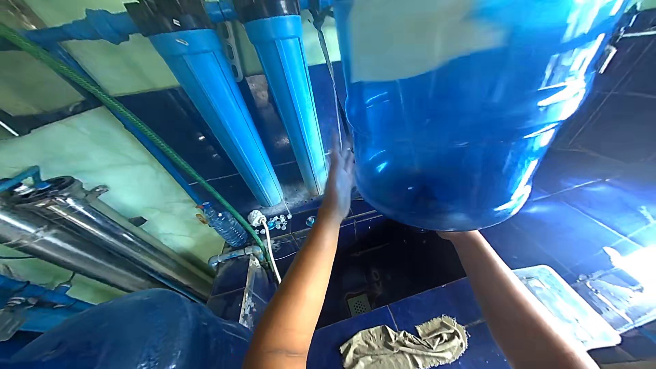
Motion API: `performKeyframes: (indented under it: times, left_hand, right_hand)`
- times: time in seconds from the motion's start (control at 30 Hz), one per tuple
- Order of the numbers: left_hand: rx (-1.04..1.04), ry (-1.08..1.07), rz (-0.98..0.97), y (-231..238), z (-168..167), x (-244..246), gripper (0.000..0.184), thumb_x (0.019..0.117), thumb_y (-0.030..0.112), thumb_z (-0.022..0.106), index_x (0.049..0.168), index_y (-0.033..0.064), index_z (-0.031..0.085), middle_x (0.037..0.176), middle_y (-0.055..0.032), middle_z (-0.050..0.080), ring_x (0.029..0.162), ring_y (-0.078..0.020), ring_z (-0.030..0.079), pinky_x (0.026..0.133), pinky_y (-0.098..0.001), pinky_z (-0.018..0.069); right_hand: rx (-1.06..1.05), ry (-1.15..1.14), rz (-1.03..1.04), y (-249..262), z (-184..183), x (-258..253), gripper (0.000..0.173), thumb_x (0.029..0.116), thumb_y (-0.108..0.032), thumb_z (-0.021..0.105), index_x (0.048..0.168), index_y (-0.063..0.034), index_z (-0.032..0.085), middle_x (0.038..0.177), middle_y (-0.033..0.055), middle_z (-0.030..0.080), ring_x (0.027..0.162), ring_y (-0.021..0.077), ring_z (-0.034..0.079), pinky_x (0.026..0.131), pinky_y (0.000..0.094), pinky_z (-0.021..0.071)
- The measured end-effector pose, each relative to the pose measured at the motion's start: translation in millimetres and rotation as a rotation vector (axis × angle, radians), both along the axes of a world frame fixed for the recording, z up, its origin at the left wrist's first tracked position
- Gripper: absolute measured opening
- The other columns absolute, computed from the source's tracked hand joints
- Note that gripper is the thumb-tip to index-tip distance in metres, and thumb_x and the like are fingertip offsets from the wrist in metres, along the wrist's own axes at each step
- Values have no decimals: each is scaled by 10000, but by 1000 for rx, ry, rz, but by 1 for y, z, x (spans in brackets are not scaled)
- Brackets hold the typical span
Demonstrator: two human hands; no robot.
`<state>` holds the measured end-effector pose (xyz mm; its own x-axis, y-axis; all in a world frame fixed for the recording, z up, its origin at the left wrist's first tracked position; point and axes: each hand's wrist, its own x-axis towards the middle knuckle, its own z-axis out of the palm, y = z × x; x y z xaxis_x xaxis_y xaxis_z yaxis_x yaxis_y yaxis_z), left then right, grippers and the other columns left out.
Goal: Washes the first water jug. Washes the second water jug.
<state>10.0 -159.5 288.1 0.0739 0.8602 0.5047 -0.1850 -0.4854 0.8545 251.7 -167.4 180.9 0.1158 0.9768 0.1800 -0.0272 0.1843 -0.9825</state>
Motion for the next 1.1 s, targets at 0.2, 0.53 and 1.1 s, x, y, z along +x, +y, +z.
performKeyframes:
  times: [0.2, 0.53, 1.1]
  left_hand:
    - [29, 23, 128, -19, -35, 62, 1007, 911, 766, 492, 1658, 296, 9, 1717, -39, 144, 1493, -191, 339, 1136, -496, 415]
    - [-72, -99, 122, -22, -92, 50, 719, 1043, 393, 410, 1635, 94, 133, 1617, -123, 384, 1465, -207, 408, 1185, -443, 361]
    - [75, -35, 157, 18, -7, -49, 808, 1000, 737, 165, 1645, 251, 153, 1647, 17, 361, 1451, -195, 435, 1106, -485, 446]
  right_hand:
    - [6, -129, -215, 5, 34, -35, 379, 937, 54, 646, 1298, 126, 554, 1251, 206, 623, 1150, 145, 596, 1000, 296, 503]
    - [72, 88, 34, 20, 43, -11, 307, 881, 89, 678, 1176, 43, 605, 1014, 103, 692, 949, 142, 677, 842, 324, 593]
    - [-27, -312, 110, -11, 111, 4, 209, 960, 90, 578, 1161, 34, 582, 935, 31, 594, 835, 26, 571, 770, 212, 517]
